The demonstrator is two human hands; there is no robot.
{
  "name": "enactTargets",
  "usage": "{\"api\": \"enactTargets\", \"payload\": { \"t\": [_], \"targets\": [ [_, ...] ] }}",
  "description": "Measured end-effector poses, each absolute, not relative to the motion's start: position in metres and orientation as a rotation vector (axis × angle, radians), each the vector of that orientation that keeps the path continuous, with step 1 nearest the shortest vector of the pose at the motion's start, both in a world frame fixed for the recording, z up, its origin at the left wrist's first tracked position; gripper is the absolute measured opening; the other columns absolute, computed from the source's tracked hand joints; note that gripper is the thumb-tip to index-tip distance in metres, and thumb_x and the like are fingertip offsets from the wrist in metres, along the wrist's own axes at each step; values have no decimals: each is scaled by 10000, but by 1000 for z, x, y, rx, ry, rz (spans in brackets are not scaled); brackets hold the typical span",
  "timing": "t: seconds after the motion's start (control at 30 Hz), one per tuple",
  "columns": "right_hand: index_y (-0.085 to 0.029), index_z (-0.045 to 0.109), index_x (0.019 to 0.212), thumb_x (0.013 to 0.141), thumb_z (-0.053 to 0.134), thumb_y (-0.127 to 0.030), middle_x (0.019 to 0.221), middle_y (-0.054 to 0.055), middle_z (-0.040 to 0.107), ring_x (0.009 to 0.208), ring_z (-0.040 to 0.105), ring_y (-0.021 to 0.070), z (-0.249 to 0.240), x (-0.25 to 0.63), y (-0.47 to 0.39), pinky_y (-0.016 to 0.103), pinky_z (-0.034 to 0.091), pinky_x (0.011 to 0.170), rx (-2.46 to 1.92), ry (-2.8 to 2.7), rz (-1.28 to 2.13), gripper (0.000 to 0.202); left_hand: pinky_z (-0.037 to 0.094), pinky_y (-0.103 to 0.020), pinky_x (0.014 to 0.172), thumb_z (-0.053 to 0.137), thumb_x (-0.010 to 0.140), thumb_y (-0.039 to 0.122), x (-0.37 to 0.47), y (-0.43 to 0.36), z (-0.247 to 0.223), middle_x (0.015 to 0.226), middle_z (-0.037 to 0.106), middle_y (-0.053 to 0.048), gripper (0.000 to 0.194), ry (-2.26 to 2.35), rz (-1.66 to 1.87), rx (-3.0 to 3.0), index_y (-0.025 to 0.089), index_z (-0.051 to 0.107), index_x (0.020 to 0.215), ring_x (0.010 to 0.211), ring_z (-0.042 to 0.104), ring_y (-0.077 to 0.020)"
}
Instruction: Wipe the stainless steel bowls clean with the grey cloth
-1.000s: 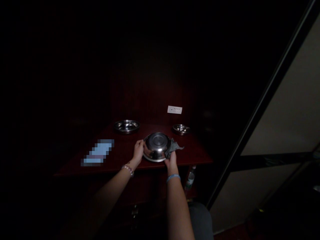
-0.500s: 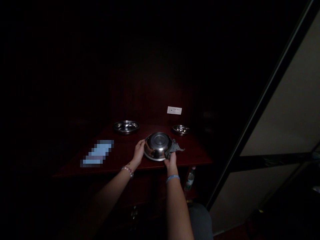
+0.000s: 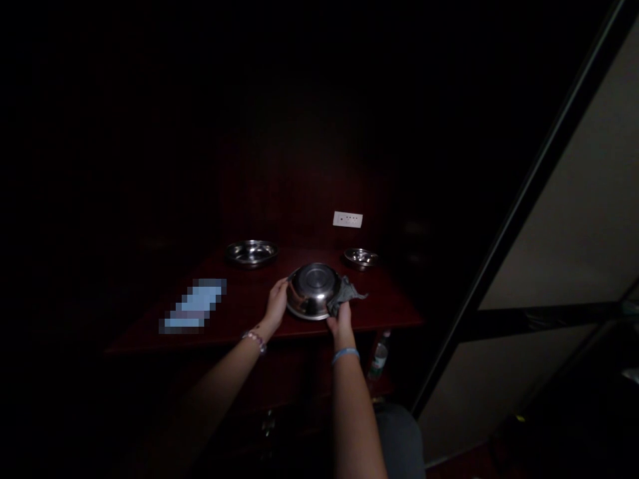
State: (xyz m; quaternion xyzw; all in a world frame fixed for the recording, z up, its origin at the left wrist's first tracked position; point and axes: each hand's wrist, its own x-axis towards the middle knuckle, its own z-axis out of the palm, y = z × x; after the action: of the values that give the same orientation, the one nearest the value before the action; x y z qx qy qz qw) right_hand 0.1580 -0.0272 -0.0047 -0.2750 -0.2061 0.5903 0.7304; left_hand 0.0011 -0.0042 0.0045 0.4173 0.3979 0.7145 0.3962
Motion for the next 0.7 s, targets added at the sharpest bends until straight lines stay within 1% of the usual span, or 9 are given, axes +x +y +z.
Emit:
{"api": "enactTargets", "payload": {
  "t": [0.1, 0.2, 0.37, 0.53, 0.7],
  "targets": [
    [-238, 677, 891, 886, 506, -268, 762, -20, 736, 714, 686, 131, -3, 157, -29, 249, 597, 718, -598, -456, 1313, 175, 471, -372, 1002, 534, 843, 273, 1, -3, 4, 1050, 728, -99, 204, 1000, 1810, 1056, 167, 682, 935, 1034, 658, -225],
    [-243, 674, 852, 885, 529, -276, 759, -27, 740, 696, 686, 127, -1, 156, -32, 239, 594, 669, -583, -496, 1294, 152, 473, -373, 996, 535, 843, 277, 1, -3, 3, 1053, 730, -102, 211, 983, 1807, 1056, 164, 687, 937, 1028, 660, -225],
    [-222, 665, 812, 907, 511, -264, 740, -16, 741, 644, 677, 117, 4, 155, -36, 220, 585, 626, -579, -485, 1299, 185, 478, -372, 994, 545, 842, 284, 2, -6, 5, 1073, 736, -106, 229, 946, 1800, 1054, 162, 698, 962, 1056, 660, -229],
    [-233, 664, 813, 896, 534, -250, 677, -40, 717, 627, 666, 108, 6, 155, -37, 215, 584, 668, -610, -519, 1271, 155, 461, -385, 1026, 539, 849, 281, 2, -9, 7, 1118, 731, -114, 256, 921, 1790, 1069, 157, 703, 1000, 1082, 657, -234],
    [-224, 684, 867, 917, 468, -202, 679, -36, 717, 642, 668, 103, 5, 155, -36, 208, 580, 684, -554, -447, 1319, 223, 465, -381, 1020, 534, 873, 316, 3, -6, 5, 1120, 728, -122, 269, 948, 1789, 1064, 150, 699, 1007, 1084, 655, -236]
  ]
}}
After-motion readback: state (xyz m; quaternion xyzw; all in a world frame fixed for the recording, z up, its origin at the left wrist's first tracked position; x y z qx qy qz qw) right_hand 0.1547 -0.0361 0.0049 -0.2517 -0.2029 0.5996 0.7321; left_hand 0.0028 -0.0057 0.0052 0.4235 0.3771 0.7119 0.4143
